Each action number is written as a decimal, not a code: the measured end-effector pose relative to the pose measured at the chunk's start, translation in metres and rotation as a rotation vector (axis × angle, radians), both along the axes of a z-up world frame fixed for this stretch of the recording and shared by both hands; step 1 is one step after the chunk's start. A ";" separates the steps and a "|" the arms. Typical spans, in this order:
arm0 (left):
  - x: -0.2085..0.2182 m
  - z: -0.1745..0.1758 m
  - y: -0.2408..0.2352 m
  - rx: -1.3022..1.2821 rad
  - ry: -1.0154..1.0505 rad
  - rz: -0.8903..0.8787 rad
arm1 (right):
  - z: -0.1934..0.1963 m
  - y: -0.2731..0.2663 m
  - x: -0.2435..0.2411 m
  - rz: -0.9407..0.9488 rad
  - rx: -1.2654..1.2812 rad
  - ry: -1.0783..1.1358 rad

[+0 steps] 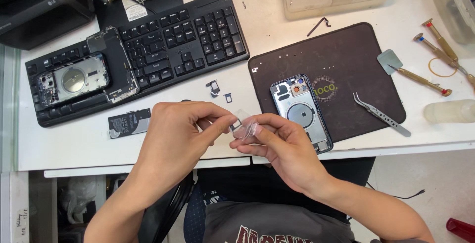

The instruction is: The person uses a precision screwdriver and tweezers to remove screws and small components from a disassembled smartphone chassis. They place removed parts on the desk and continue to manipulate internal components with tools.

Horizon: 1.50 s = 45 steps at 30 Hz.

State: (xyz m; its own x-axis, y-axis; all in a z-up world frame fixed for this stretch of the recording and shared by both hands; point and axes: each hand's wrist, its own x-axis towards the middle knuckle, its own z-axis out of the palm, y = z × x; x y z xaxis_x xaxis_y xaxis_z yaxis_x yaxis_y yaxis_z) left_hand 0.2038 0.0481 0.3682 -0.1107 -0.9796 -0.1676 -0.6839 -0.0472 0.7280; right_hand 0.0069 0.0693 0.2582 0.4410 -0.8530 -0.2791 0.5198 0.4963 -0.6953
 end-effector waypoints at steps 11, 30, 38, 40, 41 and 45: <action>0.012 -0.015 -0.001 -0.123 -0.014 -0.025 | -0.003 -0.006 0.001 0.011 0.062 -0.042; 0.006 -0.089 0.038 -0.609 -0.487 0.115 | 0.023 -0.017 0.002 0.128 -1.113 1.182; 0.046 -0.069 0.044 -0.683 -0.422 0.254 | 0.029 -0.022 -0.005 0.153 -1.447 1.299; 0.068 -0.064 0.044 -0.658 -0.425 0.356 | 0.027 -0.016 -0.005 0.126 -1.439 1.340; 0.078 -0.063 0.043 -0.664 -0.420 0.364 | 0.026 -0.014 -0.005 0.113 -1.437 1.356; 0.112 -0.065 0.030 -0.735 -0.439 0.363 | 0.021 -0.016 -0.006 0.122 -1.483 1.418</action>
